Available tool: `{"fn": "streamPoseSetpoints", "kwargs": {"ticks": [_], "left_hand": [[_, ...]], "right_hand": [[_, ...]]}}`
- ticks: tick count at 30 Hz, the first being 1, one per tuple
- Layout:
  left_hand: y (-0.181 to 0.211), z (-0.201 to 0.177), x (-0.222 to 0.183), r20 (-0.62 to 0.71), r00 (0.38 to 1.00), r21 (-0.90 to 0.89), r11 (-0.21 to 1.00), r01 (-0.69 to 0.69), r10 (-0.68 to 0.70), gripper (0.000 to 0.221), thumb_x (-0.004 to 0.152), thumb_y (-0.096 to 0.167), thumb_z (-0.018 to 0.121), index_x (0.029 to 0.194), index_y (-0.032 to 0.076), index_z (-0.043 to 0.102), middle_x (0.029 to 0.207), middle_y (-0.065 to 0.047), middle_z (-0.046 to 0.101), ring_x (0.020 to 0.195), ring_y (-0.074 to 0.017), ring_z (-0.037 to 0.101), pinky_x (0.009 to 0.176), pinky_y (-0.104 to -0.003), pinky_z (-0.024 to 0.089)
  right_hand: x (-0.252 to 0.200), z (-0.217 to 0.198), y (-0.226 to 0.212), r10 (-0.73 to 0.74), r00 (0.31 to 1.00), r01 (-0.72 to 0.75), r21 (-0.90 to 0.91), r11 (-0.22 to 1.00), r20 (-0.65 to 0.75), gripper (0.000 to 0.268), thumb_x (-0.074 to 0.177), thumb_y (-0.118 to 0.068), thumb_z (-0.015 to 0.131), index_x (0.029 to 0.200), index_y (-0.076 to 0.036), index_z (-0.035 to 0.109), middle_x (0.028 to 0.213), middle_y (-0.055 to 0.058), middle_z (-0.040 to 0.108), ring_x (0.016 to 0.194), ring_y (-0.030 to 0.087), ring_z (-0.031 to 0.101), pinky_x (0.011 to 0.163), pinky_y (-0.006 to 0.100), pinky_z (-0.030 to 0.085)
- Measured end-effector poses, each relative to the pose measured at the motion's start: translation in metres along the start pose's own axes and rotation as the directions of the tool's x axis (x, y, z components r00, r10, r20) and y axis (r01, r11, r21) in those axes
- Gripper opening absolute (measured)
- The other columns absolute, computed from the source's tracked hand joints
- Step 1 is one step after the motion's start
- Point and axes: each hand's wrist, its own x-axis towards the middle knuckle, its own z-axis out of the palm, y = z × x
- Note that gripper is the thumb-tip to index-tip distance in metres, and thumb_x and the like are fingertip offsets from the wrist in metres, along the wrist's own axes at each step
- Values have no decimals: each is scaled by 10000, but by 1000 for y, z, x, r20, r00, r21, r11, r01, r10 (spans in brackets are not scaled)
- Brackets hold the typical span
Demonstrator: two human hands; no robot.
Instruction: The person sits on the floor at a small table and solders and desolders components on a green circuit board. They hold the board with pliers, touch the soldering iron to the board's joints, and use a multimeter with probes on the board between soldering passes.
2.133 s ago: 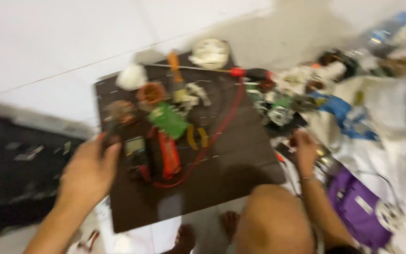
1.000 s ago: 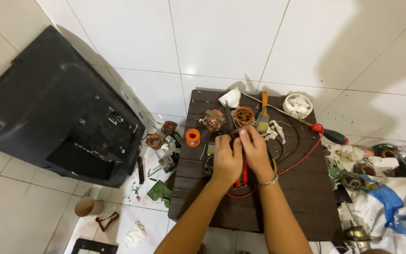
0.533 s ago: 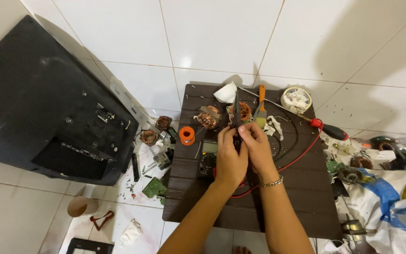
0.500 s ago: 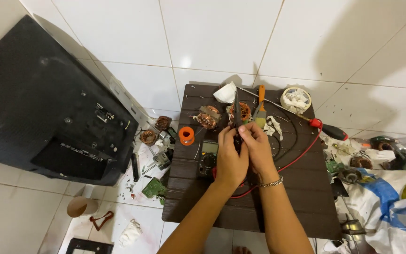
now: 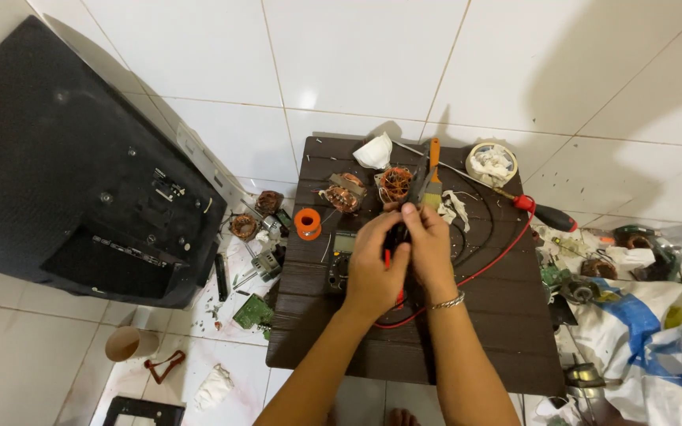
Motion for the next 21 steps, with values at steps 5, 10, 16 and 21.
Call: {"fn": "streamPoseSetpoints", "kwargs": {"ticks": [5, 10, 16, 21], "left_hand": [[-8, -23, -7, -114, 870, -201, 869, 452, -479, 415, 969, 237, 678, 1335, 49, 619, 1214, -144, 684, 1153, -265, 665, 971, -379, 548], [11, -38, 10, 31, 838, -233, 811, 537, -545, 482, 1049, 296, 513, 1452, 30, 504, 1343, -201, 607, 1290, -312, 573, 1099, -425, 462], [15, -37, 5, 202, 817, -120, 814, 568, -540, 623, 1050, 419, 386, 1554, 54, 371, 1503, -274, 456, 1425, -412, 429, 1211, -496, 301], [13, -41, 1, 138, 833, -39, 837, 546, -536, 537, 1020, 393, 452, 1469, 104, 511, 1380, -221, 609, 1322, -360, 569, 1152, -462, 399]], "right_hand": [[2, -1, 32, -199, 969, 220, -136, 966, 149, 285, 964, -255, 734, 762, -77, 643, 638, 29, 535, 667, 140, 466, 622, 315, 431], [-2, 4, 83, -310, 942, 325, -120, 938, 129, 240, 939, -147, 731, 747, -78, 605, 665, 30, 557, 703, 131, 474, 643, 309, 434], [-14, 13, 79, -432, 894, 448, -205, 870, 120, 219, 1005, -189, 650, 855, -29, 644, 1044, 185, 714, 972, 317, 676, 870, 432, 517], [-13, 6, 85, -492, 846, 532, -401, 746, 207, 314, 1062, -185, 478, 996, -1, 724, 1063, 228, 709, 973, 454, 673, 844, 506, 532]]}}
